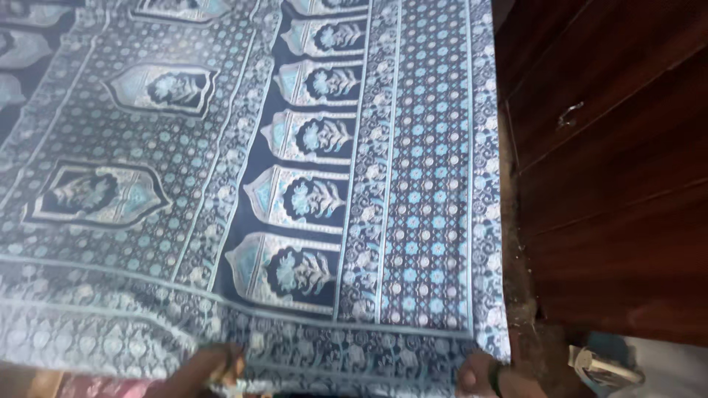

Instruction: The person spreads a patterned blue sheet over a mattress, smoothing it with their hands and tucking the edges into the sides of the bed frame.

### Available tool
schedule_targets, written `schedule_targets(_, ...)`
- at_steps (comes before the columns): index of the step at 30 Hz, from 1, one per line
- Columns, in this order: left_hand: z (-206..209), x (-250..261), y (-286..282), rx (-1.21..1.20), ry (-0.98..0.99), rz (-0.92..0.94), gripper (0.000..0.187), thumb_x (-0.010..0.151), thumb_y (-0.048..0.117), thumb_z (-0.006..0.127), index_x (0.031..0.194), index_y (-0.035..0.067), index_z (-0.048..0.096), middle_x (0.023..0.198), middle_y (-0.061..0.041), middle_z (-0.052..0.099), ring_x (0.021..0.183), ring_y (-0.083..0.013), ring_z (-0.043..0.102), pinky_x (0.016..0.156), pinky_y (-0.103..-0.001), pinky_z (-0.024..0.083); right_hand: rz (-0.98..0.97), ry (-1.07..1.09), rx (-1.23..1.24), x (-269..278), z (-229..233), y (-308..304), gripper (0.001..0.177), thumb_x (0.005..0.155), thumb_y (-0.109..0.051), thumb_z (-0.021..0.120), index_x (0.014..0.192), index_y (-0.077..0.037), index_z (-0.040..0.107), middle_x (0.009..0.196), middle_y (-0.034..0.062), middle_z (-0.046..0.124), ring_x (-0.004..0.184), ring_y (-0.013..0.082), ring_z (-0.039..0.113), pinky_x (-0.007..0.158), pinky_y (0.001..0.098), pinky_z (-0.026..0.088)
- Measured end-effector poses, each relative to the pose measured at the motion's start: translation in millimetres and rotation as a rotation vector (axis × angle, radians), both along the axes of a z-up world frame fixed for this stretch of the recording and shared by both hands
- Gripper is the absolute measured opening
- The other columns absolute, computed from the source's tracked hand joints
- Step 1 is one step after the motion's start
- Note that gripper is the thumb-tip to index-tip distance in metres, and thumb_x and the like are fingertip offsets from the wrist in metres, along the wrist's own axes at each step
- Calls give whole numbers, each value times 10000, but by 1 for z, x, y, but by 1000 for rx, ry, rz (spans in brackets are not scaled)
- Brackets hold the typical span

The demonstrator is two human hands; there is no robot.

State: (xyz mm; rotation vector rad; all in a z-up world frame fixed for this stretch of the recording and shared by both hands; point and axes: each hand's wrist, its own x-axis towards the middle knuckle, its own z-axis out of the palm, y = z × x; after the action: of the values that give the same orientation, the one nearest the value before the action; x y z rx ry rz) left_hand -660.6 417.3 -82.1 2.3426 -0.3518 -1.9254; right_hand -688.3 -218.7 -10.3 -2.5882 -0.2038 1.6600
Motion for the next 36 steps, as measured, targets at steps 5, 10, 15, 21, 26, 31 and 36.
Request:
schedule_targets(5, 27, 62, -32, 308, -555, 224, 341, 960, 212, 571, 1243, 90, 715, 1329, -178, 686, 1184, -358, 694, 1017, -461, 560, -277, -150, -41, 79, 73, 72, 566, 953, -616, 558, 1239, -145, 686, 1237, 117, 730, 1134, 240, 713, 1008, 368, 558)
schedule_targets(10, 85, 105, -113, 230, -909, 295, 714, 952, 558, 588, 1579, 290, 375, 1692, -110, 232, 1536, -292, 270, 1234, -455, 285, -31, -685, -143, 128, 96, 149, 708, 922, -591, 589, 1529, -262, 432, 1659, 73, 259, 1512, 245, 279, 1211, 430, 322)
schedule_targets(15, 90, 44, -104, 337, -667, 422, 991, 859, 848, 465, 1634, 376, 65, 1736, -31, -74, 1604, -348, -94, 1217, -673, 72, 386, -311, -34, 76, 98, 222, 753, 942, -500, 655, 1611, -345, 347, 1733, 155, 94, 1534, 350, 194, 1282, 486, 220)
schedule_targets(21, 35, -10, 34, 679, -643, 957, 1026, 865, 926, 182, 1624, 279, -60, 1699, -179, -153, 1525, -386, -72, 1198, -668, -6, 495, -118, 285, 47, 73, 226, 839, 910, -407, 725, 1585, -186, 278, 1672, 116, 229, 1536, 318, 244, 1261, 513, 175)
schedule_targets(26, 13, 73, 100, 793, -984, 695, 917, 961, 792, 253, 1612, 152, 173, 1718, -143, -15, 1610, -335, -69, 1218, -566, 89, -68, -737, 50, 177, 58, 212, 698, 921, -498, 628, 1502, -168, 424, 1690, 97, 226, 1549, 287, 259, 1267, 434, 234)
schedule_targets(31, 18, 161, 28, 133, -1310, 378, 896, 878, 616, 582, 1576, 110, 339, 1649, -143, 252, 1544, -321, 216, 1247, -501, 175, -116, -1091, -51, 250, 3, 277, 853, 947, -596, 495, 1573, -74, 244, 1681, 138, 107, 1561, 299, 65, 1243, 484, 68)
schedule_targets(36, 12, 173, 88, 335, -1066, 474, 854, 934, 605, 519, 1583, 118, 251, 1698, -111, 146, 1555, -274, 159, 1262, -486, 133, 55, -807, -38, 251, -43, 479, 932, 963, -587, 472, 1611, -11, 131, 1691, 180, 35, 1542, 352, 22, 1226, 489, 42)
